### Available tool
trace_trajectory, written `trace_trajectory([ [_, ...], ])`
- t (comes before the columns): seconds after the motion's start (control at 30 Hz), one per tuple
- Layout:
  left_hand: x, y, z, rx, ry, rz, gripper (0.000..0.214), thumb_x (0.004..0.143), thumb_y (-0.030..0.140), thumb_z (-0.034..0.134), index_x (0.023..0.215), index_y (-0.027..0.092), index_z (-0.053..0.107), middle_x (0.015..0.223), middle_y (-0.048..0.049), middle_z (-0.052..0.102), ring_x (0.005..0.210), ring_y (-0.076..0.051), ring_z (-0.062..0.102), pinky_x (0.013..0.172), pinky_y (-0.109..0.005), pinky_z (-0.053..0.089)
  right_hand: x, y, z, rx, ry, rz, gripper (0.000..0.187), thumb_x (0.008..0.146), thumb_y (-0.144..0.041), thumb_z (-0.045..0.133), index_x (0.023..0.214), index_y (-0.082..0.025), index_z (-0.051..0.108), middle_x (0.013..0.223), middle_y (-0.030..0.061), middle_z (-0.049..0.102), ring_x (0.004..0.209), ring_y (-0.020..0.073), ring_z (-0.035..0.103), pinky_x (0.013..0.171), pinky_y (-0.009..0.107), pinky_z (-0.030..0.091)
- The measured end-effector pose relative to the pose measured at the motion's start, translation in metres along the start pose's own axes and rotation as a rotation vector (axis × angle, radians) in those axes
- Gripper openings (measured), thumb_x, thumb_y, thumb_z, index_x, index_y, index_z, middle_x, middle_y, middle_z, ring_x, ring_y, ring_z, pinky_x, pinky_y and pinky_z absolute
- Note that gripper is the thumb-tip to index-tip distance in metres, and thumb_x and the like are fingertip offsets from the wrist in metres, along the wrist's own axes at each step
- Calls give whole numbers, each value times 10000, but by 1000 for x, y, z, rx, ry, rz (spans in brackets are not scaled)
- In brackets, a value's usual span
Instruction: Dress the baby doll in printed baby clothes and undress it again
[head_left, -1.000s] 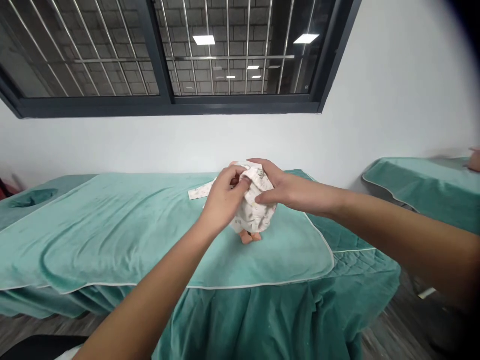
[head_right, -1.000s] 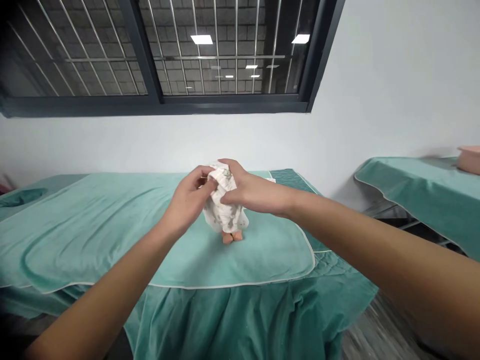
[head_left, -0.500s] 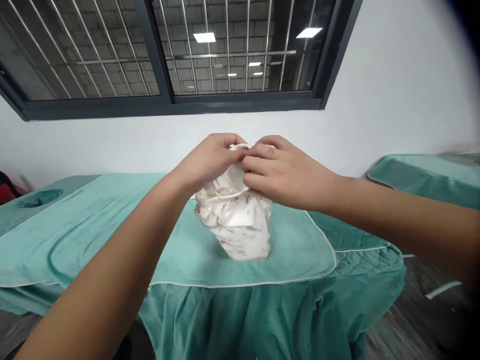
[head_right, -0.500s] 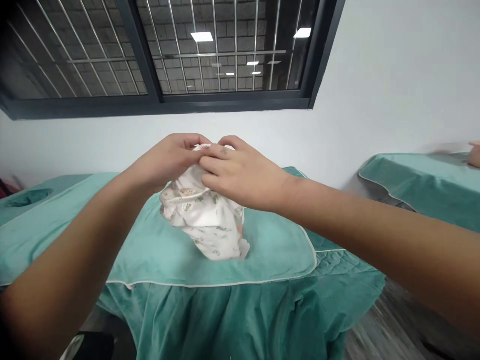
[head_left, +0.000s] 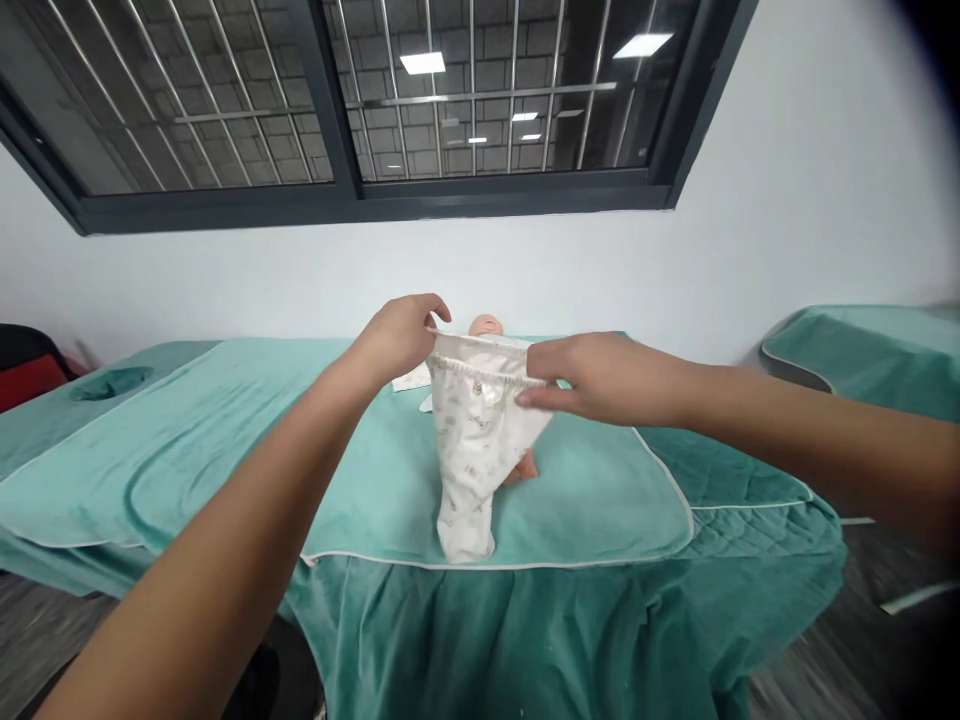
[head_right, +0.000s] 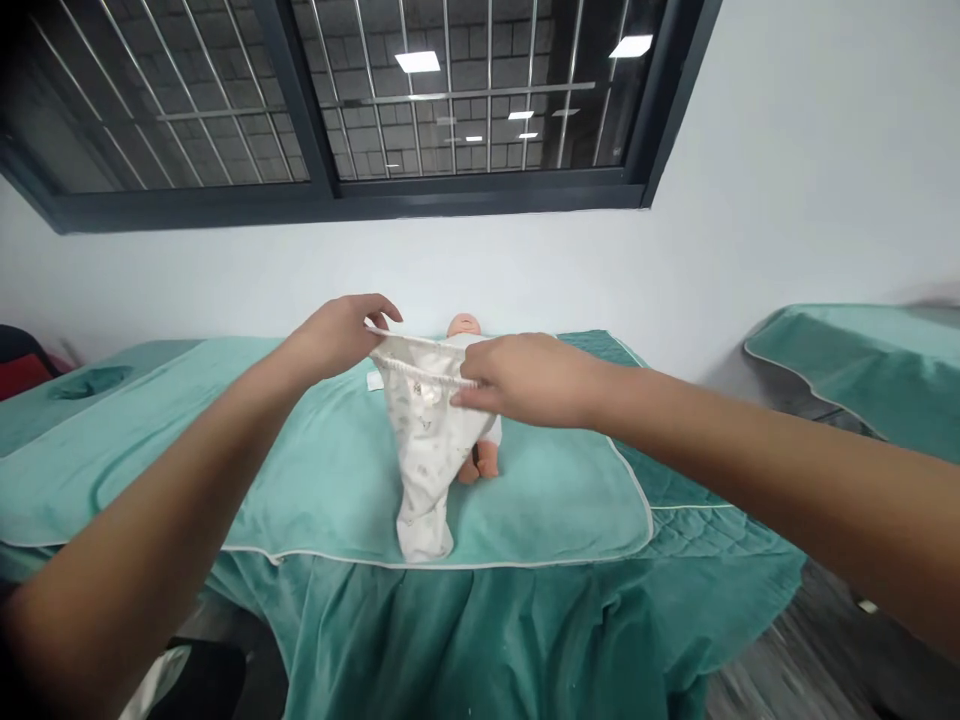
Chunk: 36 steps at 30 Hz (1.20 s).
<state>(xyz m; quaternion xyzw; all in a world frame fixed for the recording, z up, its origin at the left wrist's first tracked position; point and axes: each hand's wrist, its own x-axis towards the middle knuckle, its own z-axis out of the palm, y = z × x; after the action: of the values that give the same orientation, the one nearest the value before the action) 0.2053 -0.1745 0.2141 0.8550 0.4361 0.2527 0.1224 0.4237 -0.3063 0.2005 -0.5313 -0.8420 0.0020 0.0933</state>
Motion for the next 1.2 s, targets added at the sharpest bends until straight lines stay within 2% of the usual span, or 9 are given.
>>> trace_trajectory([
  [0.17, -27, 25, 12, -538, -145, 251, 276, 827, 361, 632, 1048, 203, 682, 1053, -68, 687, 890, -188, 622, 755, -294, 485, 9, 5, -3, 460, 339, 142, 448, 910, -590, 545, 689, -208, 618, 629, -15, 539, 609, 132, 471, 575, 277, 317],
  [0.3, -40, 43, 26, -774, -222, 271, 339, 861, 501, 630, 972, 181, 657, 921, -67, 675, 811, -183, 610, 703, -300, 475, 20, -3, -9, 707, 486, 173, 464, 826, -621, 657, 626, -206, 610, 603, -1, 520, 606, 137, 453, 557, 286, 319],
  [0.4, -42, 47, 33, -811, -242, 264, 359, 816, 481, 696, 1005, 179, 647, 943, -65, 683, 857, -204, 622, 735, -308, 476, 25, -9, -11, 744, 489, 205, 451, 825, -599, 680, 615, -205, 622, 589, 7, 520, 589, 135, 453, 542, 290, 317],
  [0.5, -40, 45, 35, -784, -136, 232, 277, 811, 389, 695, 984, 176, 658, 954, -48, 692, 895, -213, 623, 771, -310, 472, 25, -7, -11, 762, 446, 223, 432, 831, -591, 679, 636, -206, 644, 595, 14, 556, 577, 138, 479, 527, 293, 332],
  [0.7, -27, 23, 27, -972, 100, 58, 107, 788, 254, 632, 878, 199, 642, 781, -9, 641, 750, -177, 625, 657, -278, 482, 14, 20, -7, 799, 166, 168, 268, 652, -463, 857, 719, -236, 733, 681, -6, 662, 714, 196, 631, 614, 299, 465],
  [0.8, -25, 15, 29, -1131, 13, 58, 157, 790, 304, 661, 897, 189, 658, 822, -34, 676, 791, -197, 658, 704, -307, 515, 14, 28, 2, 944, 197, 183, 235, 690, -435, 839, 787, -236, 758, 837, 22, 732, 853, 242, 669, 718, 339, 509],
  [0.9, -28, 14, 36, -1186, -194, 24, 336, 782, 443, 722, 974, 171, 684, 912, -80, 725, 857, -240, 686, 792, -366, 536, 20, 26, 13, 1141, 346, 185, 245, 781, -470, 769, 801, -228, 739, 897, 50, 740, 884, 243, 670, 778, 364, 521],
  [1.03, -33, 14, 41, -1118, -471, 11, 468, 689, 409, 840, 1063, 161, 706, 1027, -122, 745, 924, -274, 699, 844, -403, 537, 29, 16, 24, 1332, 459, 154, 233, 838, -458, 711, 823, -225, 709, 898, 59, 731, 854, 225, 679, 797, 367, 531],
  [1.2, -32, 11, 46, -1227, -339, 54, 443, 786, 485, 748, 1101, 178, 696, 1012, -116, 746, 951, -269, 703, 846, -379, 542, 31, 14, 44, 1375, 439, 204, 314, 847, -540, 673, 868, -228, 693, 852, 50, 716, 805, 221, 670, 684, 334, 521],
])
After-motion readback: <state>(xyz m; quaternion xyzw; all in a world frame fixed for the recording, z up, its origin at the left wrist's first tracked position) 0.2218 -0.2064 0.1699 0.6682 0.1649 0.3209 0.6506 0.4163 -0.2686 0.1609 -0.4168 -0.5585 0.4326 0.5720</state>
